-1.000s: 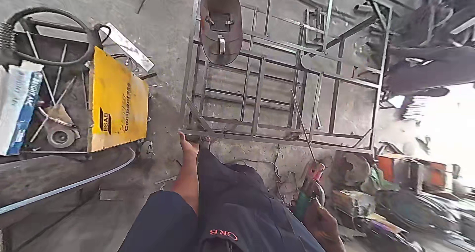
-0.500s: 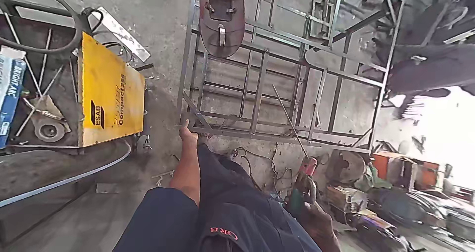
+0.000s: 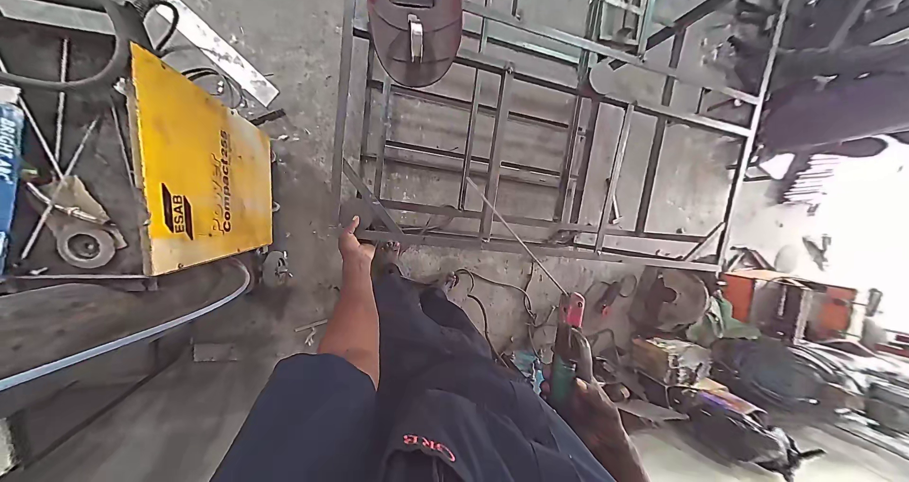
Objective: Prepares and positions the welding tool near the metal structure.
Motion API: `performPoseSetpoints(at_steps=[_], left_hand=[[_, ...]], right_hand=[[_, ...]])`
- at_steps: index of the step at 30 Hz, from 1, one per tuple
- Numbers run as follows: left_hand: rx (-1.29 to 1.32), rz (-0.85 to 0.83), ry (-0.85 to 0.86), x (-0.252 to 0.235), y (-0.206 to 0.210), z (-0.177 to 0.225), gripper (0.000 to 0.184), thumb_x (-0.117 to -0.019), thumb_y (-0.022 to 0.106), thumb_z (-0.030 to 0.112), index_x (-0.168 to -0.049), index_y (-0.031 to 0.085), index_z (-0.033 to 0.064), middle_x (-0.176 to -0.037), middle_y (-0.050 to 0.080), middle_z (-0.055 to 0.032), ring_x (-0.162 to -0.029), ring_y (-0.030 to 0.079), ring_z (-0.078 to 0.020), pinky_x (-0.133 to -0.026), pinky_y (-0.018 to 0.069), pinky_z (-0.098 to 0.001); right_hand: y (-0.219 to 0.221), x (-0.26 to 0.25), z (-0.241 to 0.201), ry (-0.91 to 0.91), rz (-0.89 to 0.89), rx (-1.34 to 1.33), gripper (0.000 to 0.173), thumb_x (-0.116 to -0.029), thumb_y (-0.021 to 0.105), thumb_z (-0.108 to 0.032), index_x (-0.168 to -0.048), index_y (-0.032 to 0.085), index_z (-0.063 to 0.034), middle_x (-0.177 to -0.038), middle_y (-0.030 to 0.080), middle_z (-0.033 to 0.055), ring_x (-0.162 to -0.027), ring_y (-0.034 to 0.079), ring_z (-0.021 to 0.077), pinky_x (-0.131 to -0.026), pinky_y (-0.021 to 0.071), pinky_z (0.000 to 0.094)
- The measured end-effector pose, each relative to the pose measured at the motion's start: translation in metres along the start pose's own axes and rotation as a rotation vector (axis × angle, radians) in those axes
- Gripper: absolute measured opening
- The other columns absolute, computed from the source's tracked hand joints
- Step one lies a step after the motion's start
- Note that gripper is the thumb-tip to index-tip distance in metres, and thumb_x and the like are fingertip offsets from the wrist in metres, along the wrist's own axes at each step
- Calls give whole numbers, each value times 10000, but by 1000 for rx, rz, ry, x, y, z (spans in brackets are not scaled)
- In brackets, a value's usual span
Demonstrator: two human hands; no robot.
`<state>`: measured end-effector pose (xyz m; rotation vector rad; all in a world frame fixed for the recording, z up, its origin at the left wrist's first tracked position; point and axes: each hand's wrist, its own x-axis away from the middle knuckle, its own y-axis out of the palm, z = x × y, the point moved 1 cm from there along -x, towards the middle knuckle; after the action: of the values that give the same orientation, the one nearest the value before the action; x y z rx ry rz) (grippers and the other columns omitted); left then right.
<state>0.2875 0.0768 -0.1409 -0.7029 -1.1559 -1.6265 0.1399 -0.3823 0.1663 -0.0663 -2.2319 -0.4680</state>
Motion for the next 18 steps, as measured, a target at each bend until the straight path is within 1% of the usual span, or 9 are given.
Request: performPoseSetpoints(at_steps=[3, 5, 8, 11, 13, 16, 18], left_hand=[[-14, -9, 4, 1, 2, 1, 387, -957, 622, 143, -1330, 541, 77, -1257, 642, -156, -1122, 654, -299, -933, 555, -540], [-27, -21, 11, -2, 0, -1, 382, -955, 616, 149, -1323, 540, 80, -1249, 640, -156, -1117, 650, -293, -923, 552, -544], [-30, -17, 9, -3, 0, 0, 398, -956, 621, 154, -1337, 536, 73, -1261, 639, -162, -1137, 644, -294, -942, 548, -547], [-27, -2, -1, -2, 0, -1, 408, -939, 644, 147, -1328, 546, 72, -1270, 637, -158, -1148, 642, -295, -948, 546, -546], [-30, 5, -3, -2, 0, 0, 414, -943, 645, 146, -1339, 545, 79, -1285, 632, -155, -1162, 637, -295, -954, 545, -546], [-25, 23, 8, -5, 0, -1, 428, -950, 661, 159, -1355, 546, 84, -1299, 633, -154, -1182, 636, -296, -968, 543, -555], [-22, 35, 14, -6, 1, -2, 426, -955, 659, 164, -1356, 542, 80, -1291, 635, -153, -1167, 642, -292, -957, 549, -545]], right_hand=[[7, -9, 3, 24, 13, 93, 785, -770, 864, -457, -1382, 486, -143, -1037, 693, 139, -804, 704, 238, -681, 615, 395], [14, -15, 4, 33, 18, 161, 826, -766, 865, -449, -1401, 457, -114, -1031, 675, 142, -799, 693, 243, -675, 611, 404], [28, -23, 6, 37, 42, 254, 894, -737, 874, -445, -1432, 421, -112, -1024, 679, 132, -784, 699, 238, -662, 618, 408], [41, -31, 5, 28, 45, 329, 955, -707, 883, -444, -1450, 376, -122, -1016, 671, 110, -771, 694, 216, -650, 616, 390], [42, -35, 5, 25, 31, 333, 948, -711, 881, -420, -1450, 368, -122, -1012, 670, 121, -762, 694, 230, -636, 614, 401], [42, -40, 5, 27, 12, 343, 938, -735, 870, -423, -1460, 359, -117, -1021, 668, 121, -772, 695, 238, -654, 620, 416], [47, -43, 3, 38, 34, 365, 942, -728, 866, -435, -1451, 354, -113, -987, 666, 120, -736, 688, 237, -623, 611, 409]])
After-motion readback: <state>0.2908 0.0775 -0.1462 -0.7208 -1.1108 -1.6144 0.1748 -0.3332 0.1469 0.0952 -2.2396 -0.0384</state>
